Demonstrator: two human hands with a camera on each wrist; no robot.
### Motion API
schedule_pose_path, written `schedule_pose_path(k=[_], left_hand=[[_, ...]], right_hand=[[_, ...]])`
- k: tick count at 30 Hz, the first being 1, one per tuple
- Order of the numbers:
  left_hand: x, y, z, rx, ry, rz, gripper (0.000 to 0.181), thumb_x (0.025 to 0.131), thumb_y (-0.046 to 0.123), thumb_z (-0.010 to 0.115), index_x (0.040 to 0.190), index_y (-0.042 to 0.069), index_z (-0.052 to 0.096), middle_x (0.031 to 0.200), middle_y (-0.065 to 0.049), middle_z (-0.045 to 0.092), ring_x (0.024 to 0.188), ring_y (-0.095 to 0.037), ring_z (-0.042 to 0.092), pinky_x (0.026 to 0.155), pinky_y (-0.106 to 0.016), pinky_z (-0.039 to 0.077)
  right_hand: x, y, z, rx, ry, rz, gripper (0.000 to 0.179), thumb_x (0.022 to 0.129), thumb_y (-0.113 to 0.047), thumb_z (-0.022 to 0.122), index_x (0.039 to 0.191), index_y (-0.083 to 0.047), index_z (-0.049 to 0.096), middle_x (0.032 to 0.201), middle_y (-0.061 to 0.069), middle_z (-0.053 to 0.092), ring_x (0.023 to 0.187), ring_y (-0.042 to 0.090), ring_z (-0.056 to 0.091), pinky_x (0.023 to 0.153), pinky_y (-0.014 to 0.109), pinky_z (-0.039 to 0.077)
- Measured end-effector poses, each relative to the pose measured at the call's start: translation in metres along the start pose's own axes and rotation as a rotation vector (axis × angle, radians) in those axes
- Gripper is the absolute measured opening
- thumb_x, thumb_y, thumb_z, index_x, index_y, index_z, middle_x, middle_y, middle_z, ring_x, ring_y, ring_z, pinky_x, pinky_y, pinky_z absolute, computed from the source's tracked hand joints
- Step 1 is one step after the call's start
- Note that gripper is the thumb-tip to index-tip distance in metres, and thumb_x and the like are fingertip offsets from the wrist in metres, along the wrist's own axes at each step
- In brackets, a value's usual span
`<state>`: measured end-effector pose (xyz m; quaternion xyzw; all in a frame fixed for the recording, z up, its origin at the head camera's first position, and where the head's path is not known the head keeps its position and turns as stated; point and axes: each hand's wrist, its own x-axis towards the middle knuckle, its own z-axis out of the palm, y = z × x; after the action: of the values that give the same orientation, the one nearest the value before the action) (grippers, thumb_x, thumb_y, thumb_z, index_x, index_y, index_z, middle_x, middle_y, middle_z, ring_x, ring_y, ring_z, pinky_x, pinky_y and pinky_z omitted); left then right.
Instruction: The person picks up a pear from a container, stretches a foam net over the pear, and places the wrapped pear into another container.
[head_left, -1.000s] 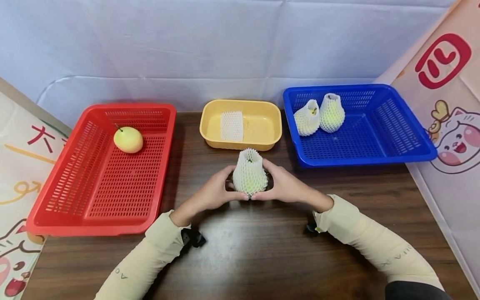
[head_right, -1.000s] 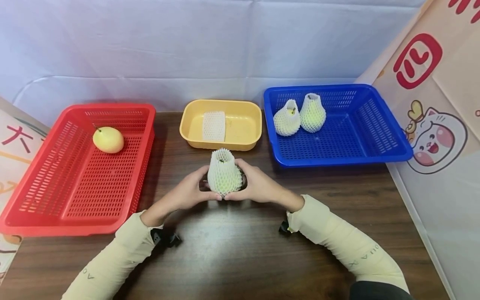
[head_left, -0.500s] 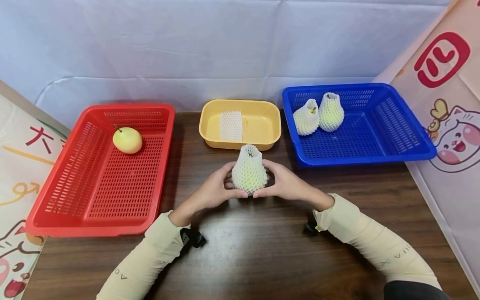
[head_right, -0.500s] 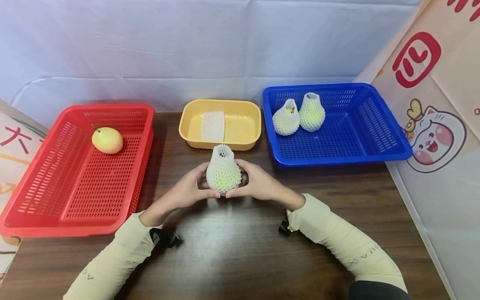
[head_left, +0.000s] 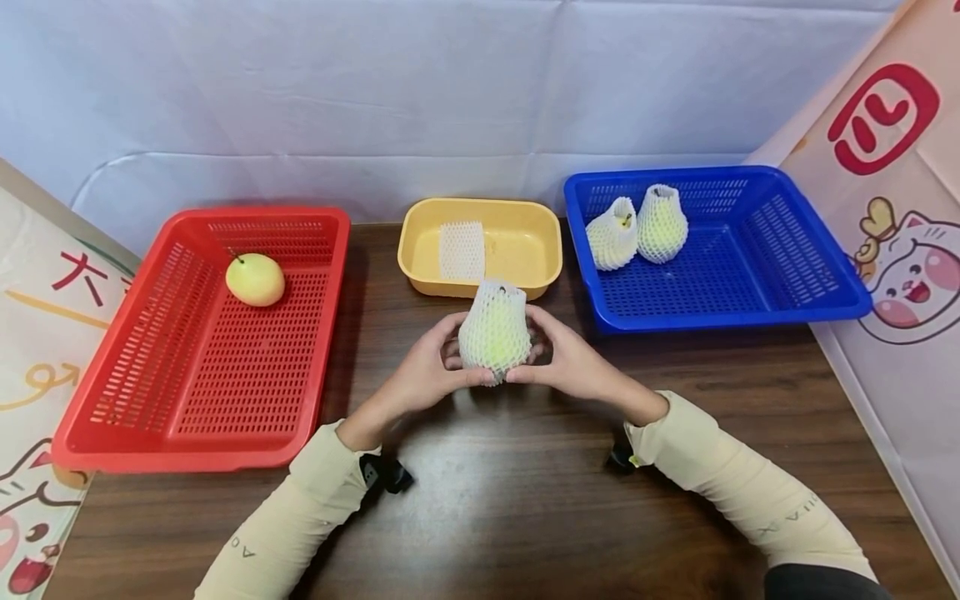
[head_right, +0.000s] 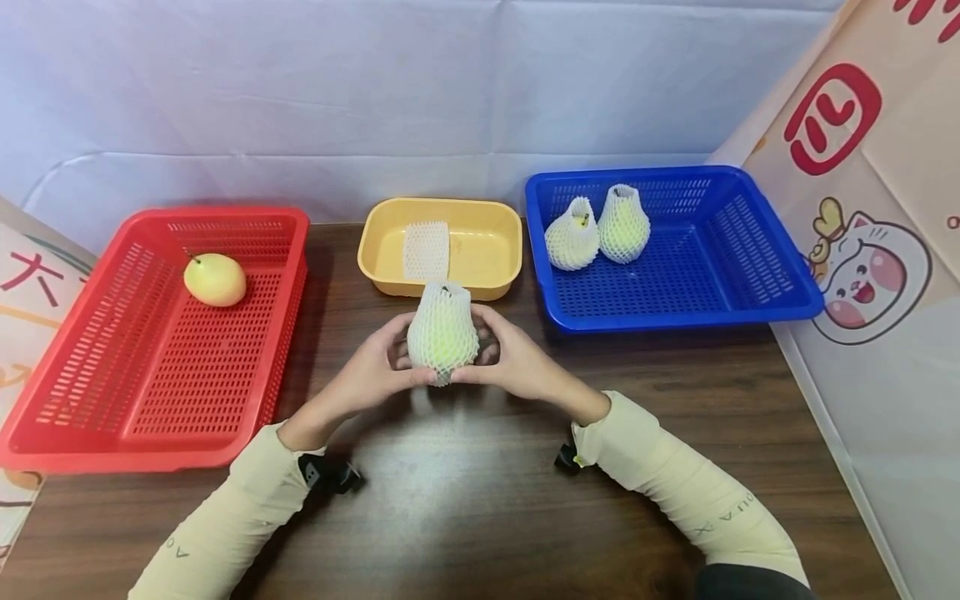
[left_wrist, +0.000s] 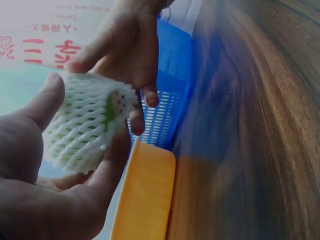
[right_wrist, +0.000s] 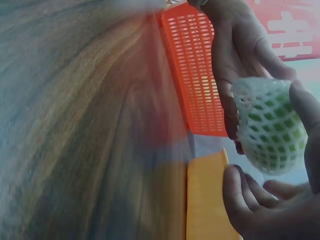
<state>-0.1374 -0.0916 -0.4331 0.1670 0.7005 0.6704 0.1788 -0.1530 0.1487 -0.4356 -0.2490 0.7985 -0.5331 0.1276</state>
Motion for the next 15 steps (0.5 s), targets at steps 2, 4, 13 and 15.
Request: schedule_pose_path(k=[2,4,13,15], left_hand=[[0.000,0.001,0.000,-0.016,0.033,0.010,0.076,0.083,-0.014,0.076,0.148,-0.008,0.035,0.136,-0.026,0.051,0.115,-0.033,0.064,0.087,-0.032,0.059],[0.000,0.001,-0.001,-0.036,0.062,0.020,0.074,0.084,-0.015,0.073,0.147,-0.009,0.035,0.135,-0.028,0.051,0.116,-0.035,0.063,0.088,-0.030,0.058],[-0.004,0.007,0.000,-0.126,0.194,0.034,0.040,0.109,0.008,0.044,0.146,-0.009,0.040,0.132,-0.029,0.056,0.108,-0.022,0.065,0.093,-0.035,0.054],[-0.004,0.007,0.002,-0.165,0.234,0.036,0.038,0.111,0.011,0.040,0.144,-0.007,0.043,0.128,-0.027,0.057,0.103,-0.019,0.065,0.092,-0.041,0.055]], right_hand=[[0.001,-0.002,0.002,0.078,0.047,-0.022,0.078,0.082,0.001,0.084,0.146,0.005,0.040,0.129,0.020,0.058,0.105,0.024,0.060,0.080,0.033,0.056],[0.001,-0.004,0.004,0.129,0.100,-0.048,0.074,0.081,0.006,0.082,0.143,0.005,0.040,0.130,0.020,0.056,0.106,0.024,0.060,0.078,0.030,0.056],[-0.002,-0.006,0.011,0.226,0.244,-0.120,0.058,0.088,0.012,0.071,0.137,0.005,0.041,0.135,0.017,0.054,0.113,0.020,0.060,0.082,0.026,0.054],[-0.002,-0.006,0.013,0.247,0.264,-0.119,0.055,0.090,0.012,0.069,0.137,0.006,0.041,0.137,0.015,0.053,0.116,0.019,0.059,0.082,0.026,0.054]])
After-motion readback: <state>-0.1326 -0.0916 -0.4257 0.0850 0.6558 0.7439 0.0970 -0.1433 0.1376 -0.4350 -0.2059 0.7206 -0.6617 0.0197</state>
